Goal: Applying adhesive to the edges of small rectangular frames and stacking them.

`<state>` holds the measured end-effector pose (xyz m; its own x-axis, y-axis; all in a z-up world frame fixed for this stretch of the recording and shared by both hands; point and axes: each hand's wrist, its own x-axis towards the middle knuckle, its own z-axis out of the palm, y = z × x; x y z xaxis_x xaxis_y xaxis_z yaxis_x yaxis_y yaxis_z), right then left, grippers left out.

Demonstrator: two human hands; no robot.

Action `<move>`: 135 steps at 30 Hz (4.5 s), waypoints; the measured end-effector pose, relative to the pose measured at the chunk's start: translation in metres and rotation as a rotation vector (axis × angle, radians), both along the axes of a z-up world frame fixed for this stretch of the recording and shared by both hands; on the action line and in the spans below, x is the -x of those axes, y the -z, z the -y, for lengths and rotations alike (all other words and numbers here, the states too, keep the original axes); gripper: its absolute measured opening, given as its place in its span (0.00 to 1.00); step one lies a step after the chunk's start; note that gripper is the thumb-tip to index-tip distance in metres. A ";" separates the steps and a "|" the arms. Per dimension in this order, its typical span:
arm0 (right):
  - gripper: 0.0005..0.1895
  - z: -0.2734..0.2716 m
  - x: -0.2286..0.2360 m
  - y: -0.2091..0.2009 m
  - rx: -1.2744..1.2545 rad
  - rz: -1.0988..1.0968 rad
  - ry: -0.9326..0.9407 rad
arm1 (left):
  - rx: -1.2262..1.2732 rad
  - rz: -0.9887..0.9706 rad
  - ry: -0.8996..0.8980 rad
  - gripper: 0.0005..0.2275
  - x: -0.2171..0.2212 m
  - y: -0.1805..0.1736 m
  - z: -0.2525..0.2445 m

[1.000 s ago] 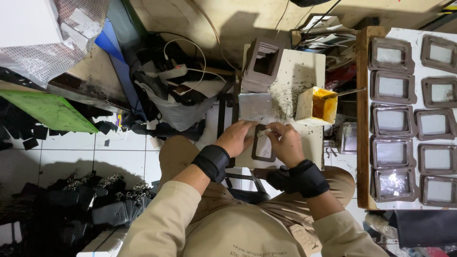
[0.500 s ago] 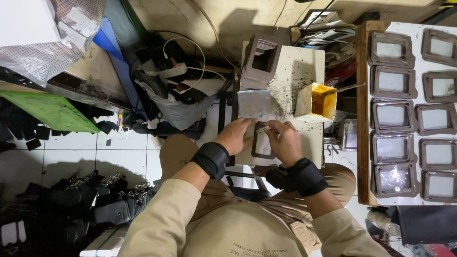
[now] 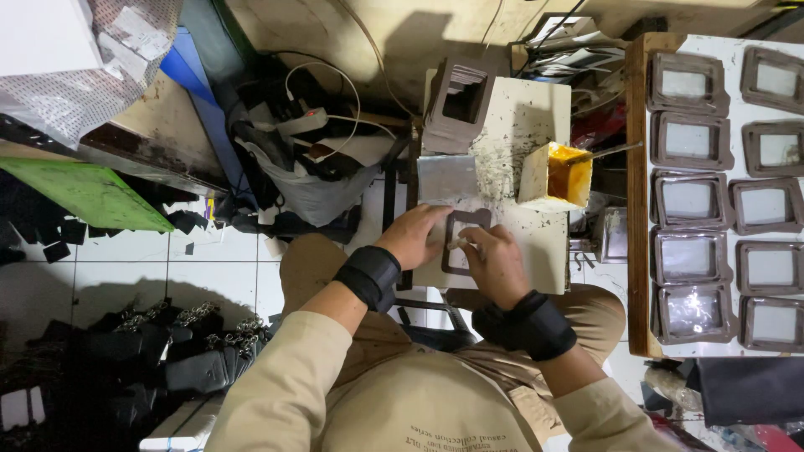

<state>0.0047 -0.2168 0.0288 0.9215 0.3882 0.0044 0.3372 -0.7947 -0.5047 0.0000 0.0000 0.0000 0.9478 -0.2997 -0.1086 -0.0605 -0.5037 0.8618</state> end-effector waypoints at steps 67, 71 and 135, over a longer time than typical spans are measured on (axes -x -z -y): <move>0.09 0.114 -0.121 -0.083 -0.048 0.038 0.206 | -0.312 0.189 0.069 0.32 0.025 -0.012 -0.005; 0.10 0.077 -0.085 -0.124 -0.298 -0.135 0.096 | -0.286 0.113 0.047 0.31 0.022 -0.022 -0.007; 0.09 -0.018 -0.003 -0.002 -0.067 0.081 -0.108 | -0.273 0.199 0.067 0.33 0.014 0.014 -0.010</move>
<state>0.0080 -0.1987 0.0307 0.8700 0.4814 0.1067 0.4609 -0.7170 -0.5229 -0.0139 0.0101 -0.0136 0.9376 -0.3477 -0.0086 -0.2548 -0.7035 0.6635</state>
